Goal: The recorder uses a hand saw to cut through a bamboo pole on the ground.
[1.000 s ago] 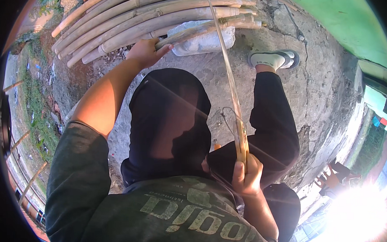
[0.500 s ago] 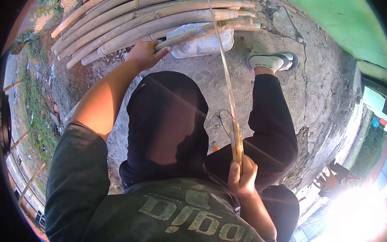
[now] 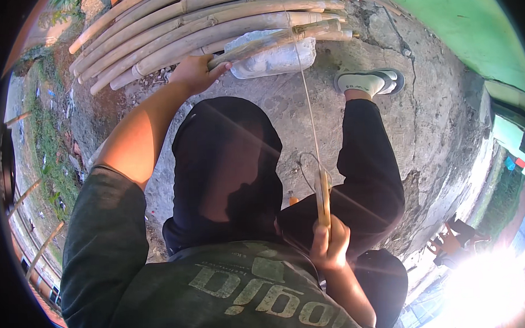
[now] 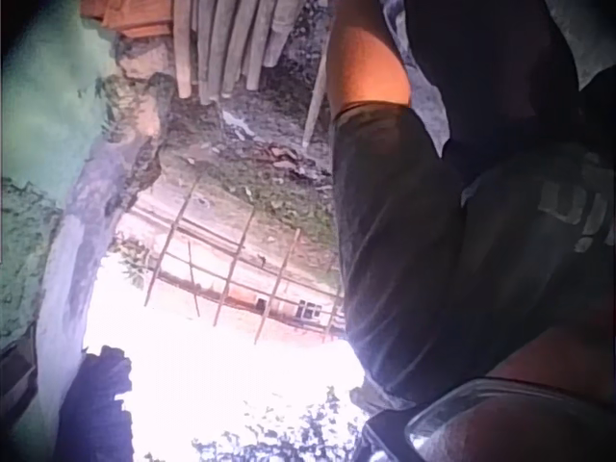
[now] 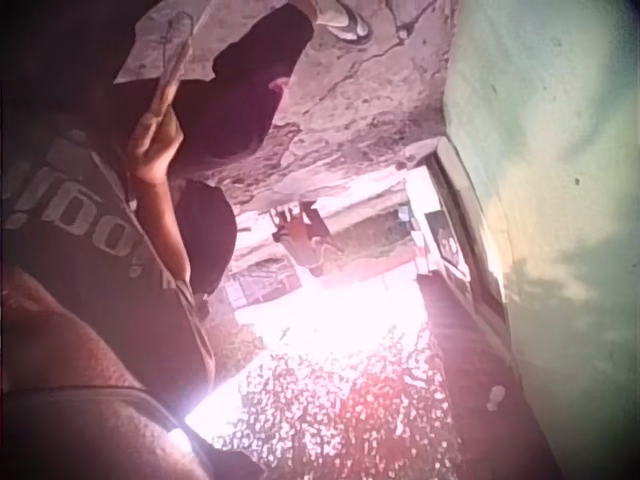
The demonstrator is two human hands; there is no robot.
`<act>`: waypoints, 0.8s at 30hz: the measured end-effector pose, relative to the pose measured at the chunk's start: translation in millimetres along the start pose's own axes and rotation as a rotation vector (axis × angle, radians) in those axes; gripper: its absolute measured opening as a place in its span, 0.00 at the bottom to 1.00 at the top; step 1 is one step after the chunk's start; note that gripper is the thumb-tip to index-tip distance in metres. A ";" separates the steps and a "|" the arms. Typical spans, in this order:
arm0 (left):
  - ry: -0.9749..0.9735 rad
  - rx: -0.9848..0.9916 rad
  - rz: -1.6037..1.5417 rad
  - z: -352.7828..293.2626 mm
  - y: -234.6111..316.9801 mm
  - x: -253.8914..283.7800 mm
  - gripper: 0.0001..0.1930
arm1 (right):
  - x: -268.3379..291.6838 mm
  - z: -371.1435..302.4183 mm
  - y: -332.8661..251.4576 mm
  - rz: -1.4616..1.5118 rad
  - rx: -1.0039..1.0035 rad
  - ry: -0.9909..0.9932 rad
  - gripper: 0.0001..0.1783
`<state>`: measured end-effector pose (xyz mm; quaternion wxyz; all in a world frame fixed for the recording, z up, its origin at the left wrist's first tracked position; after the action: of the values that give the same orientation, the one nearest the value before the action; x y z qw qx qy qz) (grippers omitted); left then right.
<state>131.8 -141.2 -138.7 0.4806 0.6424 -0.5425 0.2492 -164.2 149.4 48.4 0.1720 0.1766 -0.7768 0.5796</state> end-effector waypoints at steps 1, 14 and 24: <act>-0.003 -0.001 0.003 -1.4 3.2 1.5 0.38 | 1.2 -5.0 -7.0 0.065 -0.004 0.023 0.34; -0.035 -0.024 -0.003 5.5 -4.4 -4.1 0.38 | 5.5 29.4 -11.2 0.032 0.042 0.072 0.30; -0.066 -0.044 -0.001 3.7 -0.2 -15.2 0.40 | -27.7 163.4 -27.2 0.050 0.146 0.024 0.20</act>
<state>126.9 -137.6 -153.0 0.4764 0.6400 -0.5631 0.2155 -137.2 -12.9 14.2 0.1534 0.1622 -0.7343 0.6410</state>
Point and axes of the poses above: each hand's wrist, its own z-axis towards the middle knuckle, its own x-axis out of the back of the hand, y = z × x, the point moved 10 cm from there along z, towards the middle knuckle, and after that the axes turned 8 degrees about z, right-handed, at the moved point
